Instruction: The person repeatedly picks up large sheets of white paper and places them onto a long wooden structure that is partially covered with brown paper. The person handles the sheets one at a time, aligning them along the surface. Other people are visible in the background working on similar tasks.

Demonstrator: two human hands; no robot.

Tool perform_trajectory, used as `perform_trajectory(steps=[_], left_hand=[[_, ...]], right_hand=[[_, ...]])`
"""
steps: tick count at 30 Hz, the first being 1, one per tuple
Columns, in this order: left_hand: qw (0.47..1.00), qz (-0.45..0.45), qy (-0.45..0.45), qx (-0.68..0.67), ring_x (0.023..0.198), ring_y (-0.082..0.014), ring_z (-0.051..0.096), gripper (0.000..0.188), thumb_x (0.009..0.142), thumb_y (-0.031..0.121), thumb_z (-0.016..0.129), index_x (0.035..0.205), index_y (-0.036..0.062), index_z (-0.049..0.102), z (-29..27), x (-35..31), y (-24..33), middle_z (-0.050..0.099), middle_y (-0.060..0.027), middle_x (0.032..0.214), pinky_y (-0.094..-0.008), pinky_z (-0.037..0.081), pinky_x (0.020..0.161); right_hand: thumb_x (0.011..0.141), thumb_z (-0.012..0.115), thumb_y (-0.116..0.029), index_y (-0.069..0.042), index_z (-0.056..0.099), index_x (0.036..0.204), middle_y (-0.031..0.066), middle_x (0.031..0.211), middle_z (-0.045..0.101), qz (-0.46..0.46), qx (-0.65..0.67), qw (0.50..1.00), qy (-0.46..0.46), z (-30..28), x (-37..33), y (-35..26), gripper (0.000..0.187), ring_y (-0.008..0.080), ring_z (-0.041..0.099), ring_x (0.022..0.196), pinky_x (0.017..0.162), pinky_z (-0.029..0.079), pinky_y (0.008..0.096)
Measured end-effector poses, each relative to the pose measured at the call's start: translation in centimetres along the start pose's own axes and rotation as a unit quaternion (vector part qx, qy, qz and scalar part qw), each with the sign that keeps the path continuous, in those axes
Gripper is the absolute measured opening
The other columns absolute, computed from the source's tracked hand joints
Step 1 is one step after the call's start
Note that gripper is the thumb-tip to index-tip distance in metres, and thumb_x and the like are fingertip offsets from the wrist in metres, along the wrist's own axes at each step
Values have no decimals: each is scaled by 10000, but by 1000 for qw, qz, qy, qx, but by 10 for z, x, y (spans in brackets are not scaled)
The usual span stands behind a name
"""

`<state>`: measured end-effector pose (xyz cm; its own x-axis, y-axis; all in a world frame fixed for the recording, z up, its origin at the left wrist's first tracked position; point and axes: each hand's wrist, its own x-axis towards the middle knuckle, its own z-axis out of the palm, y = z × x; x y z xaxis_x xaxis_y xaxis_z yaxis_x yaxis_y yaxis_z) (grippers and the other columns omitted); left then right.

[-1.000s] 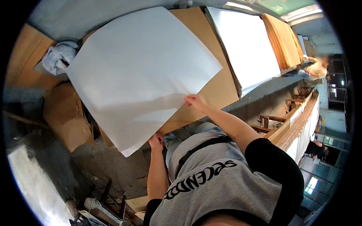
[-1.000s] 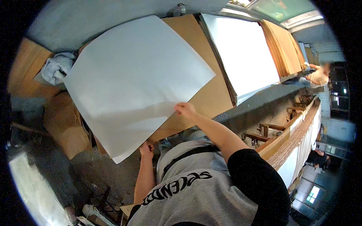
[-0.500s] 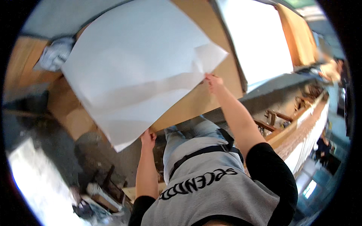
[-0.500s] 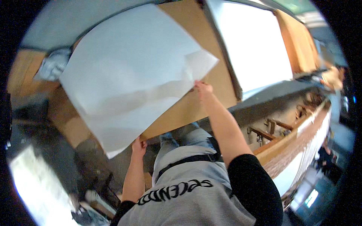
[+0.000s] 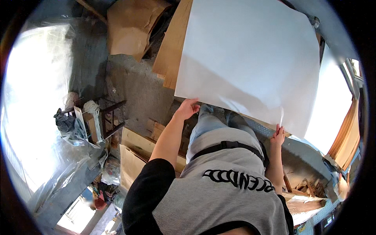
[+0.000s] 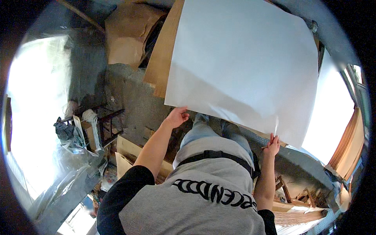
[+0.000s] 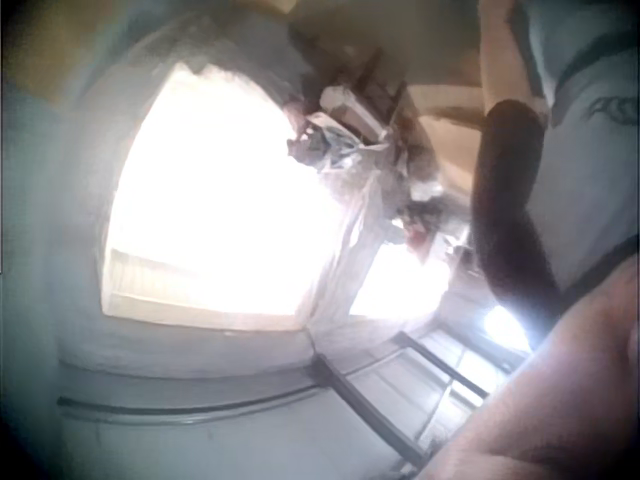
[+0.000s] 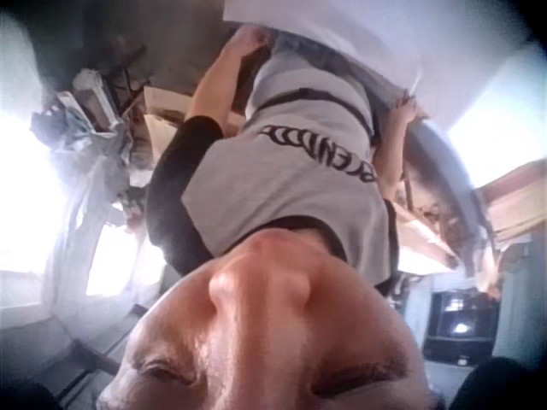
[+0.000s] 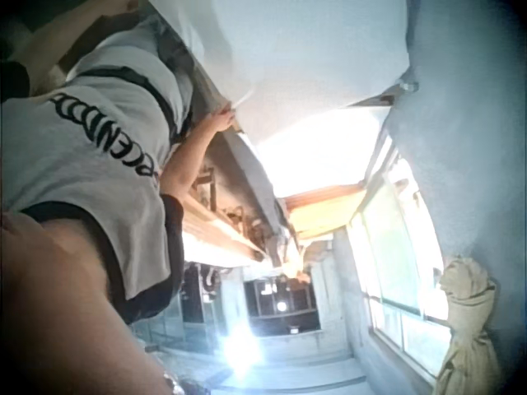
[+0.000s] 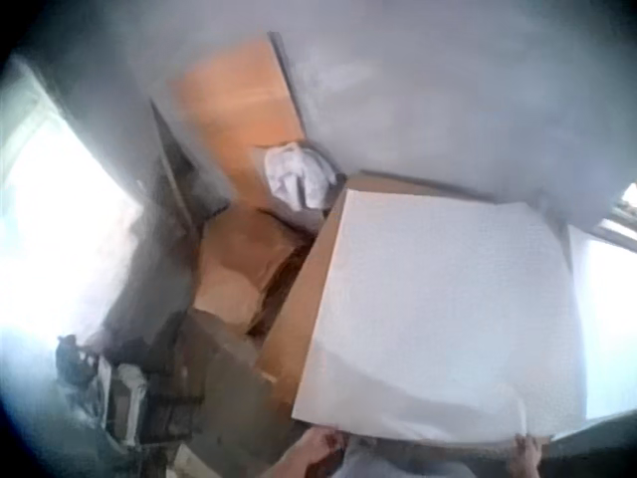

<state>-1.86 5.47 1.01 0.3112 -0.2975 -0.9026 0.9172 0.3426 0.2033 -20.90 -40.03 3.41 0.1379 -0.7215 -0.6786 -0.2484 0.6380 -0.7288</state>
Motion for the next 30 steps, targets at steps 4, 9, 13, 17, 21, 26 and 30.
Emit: perform_trajectory(steps=[4,9,13,17,21,26,30], left_hand=[[989,69,128,-30,585,-172,522,287,859,336,493,1045,136,406,-4,4,15,490,-51,819,-307,422,499],[984,93,150,-7,582,-180,511,273,858,328,501,994,122,385,-1,9,32,445,-51,803,-306,413,474],[979,95,168,-63,581,-181,492,247,852,300,522,928,111,382,1,8,40,438,-50,747,-299,402,468],[977,121,146,-96,565,-156,500,223,868,308,490,962,127,400,-9,14,36,486,-35,753,-280,411,466],[974,134,135,-122,564,-146,494,188,876,286,482,963,132,420,-9,11,36,490,-25,746,-277,411,471],[971,154,110,-144,564,-140,487,169,879,273,478,962,133,432,-18,15,34,488,-24,738,-275,412,473],[970,155,131,-133,557,-146,475,164,877,267,482,945,125,435,-23,18,40,480,-28,723,-277,396,464]], right_hand=[[882,479,-229,-104,453,896,105,935,621,23,12,1000,-9,-20,-4,7,128,54,587,646,327,238,162],[880,483,-225,-99,438,912,104,959,617,35,-2,998,-47,-37,-3,15,138,36,538,565,331,241,169],[872,498,-219,-100,439,922,108,958,616,32,-27,999,-22,-27,-13,12,143,48,554,588,335,250,170],[862,517,-214,-97,443,924,105,934,620,13,-43,999,6,-22,-20,12,152,62,576,623,342,262,167],[853,533,-215,-93,452,911,99,902,625,16,-62,998,3,-32,-17,17,158,63,588,660,350,278,165],[843,551,-225,-97,465,886,91,885,628,8,-44,999,-2,-18,-25,17,160,69,590,678,351,284,169],[855,527,-237,-103,473,887,69,903,622,21,-44,999,-6,-19,-13,25,147,75,589,666,345,280,177]])
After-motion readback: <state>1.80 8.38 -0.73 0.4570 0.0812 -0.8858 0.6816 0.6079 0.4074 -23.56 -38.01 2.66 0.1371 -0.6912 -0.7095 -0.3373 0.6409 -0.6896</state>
